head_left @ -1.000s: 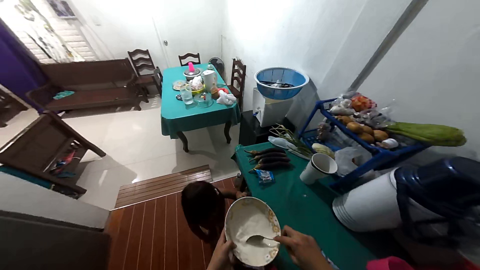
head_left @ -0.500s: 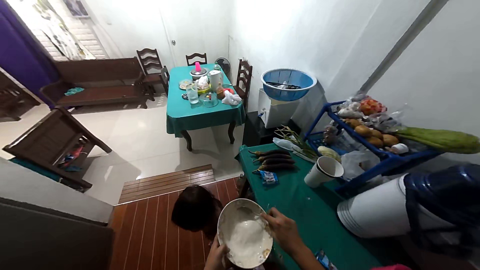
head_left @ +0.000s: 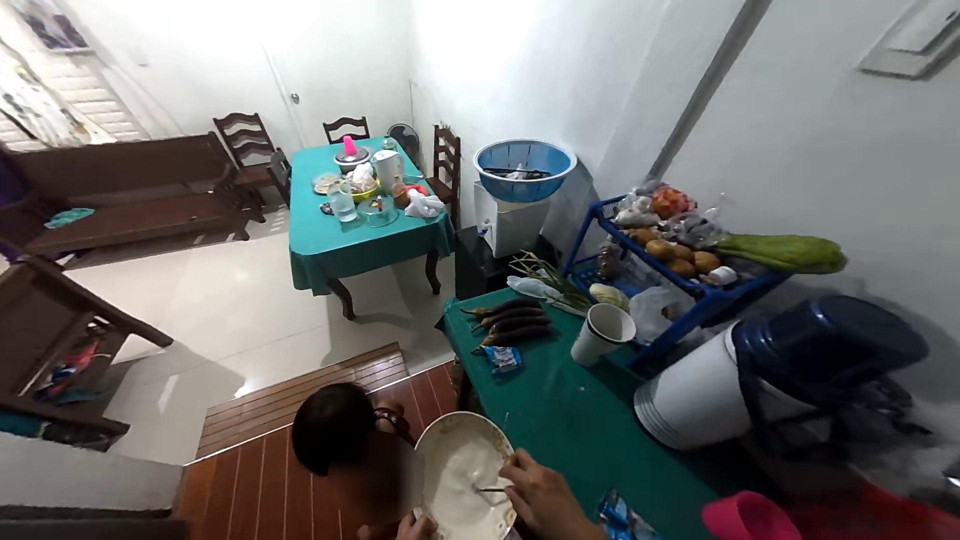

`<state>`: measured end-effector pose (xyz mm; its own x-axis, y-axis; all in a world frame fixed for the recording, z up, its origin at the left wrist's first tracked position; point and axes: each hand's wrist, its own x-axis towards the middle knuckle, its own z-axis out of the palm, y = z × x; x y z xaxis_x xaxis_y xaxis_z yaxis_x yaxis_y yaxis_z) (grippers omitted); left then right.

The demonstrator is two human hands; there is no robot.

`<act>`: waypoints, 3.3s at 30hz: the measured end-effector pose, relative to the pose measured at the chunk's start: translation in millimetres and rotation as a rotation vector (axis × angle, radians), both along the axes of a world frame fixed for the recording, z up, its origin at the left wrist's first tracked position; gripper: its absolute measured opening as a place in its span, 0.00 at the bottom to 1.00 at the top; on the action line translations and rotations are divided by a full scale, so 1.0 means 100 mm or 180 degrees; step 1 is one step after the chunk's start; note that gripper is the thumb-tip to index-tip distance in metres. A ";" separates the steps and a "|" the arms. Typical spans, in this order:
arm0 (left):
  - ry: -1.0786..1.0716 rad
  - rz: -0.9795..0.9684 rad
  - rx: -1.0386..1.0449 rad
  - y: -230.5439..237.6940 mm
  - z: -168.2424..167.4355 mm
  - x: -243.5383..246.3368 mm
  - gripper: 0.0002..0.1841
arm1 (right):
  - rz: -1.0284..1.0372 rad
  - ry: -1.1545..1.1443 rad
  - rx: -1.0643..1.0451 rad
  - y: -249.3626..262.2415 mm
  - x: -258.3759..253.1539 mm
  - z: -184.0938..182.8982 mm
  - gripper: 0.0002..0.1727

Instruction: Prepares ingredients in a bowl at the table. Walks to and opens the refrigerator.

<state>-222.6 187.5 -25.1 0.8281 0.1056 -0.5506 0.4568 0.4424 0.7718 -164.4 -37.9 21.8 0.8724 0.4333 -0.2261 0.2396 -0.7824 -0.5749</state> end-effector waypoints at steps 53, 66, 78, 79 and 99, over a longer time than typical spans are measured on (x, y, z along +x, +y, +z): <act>-0.3115 -0.0973 0.2504 -0.82 0.25 1.87 0.06 | -0.1803 -0.1509 0.0544 -1.16 0.66 0.23 0.24; -0.4098 -0.1084 0.2662 -0.86 0.77 1.12 0.05 | -0.0874 -0.2405 -0.0071 -0.35 0.30 0.61 0.20; -0.4404 -0.2013 0.5592 -1.12 0.83 0.67 0.16 | -0.1067 -0.0963 -0.0133 -0.41 -0.18 0.65 0.18; -0.4332 -0.2208 0.5499 -1.13 0.86 0.65 0.16 | -0.1078 -0.0914 -0.0123 -0.42 -0.21 0.63 0.18; -0.2785 -0.4410 0.4775 -1.30 0.86 0.31 0.12 | -0.0803 -0.0939 -0.0117 -0.45 -0.87 0.10 0.12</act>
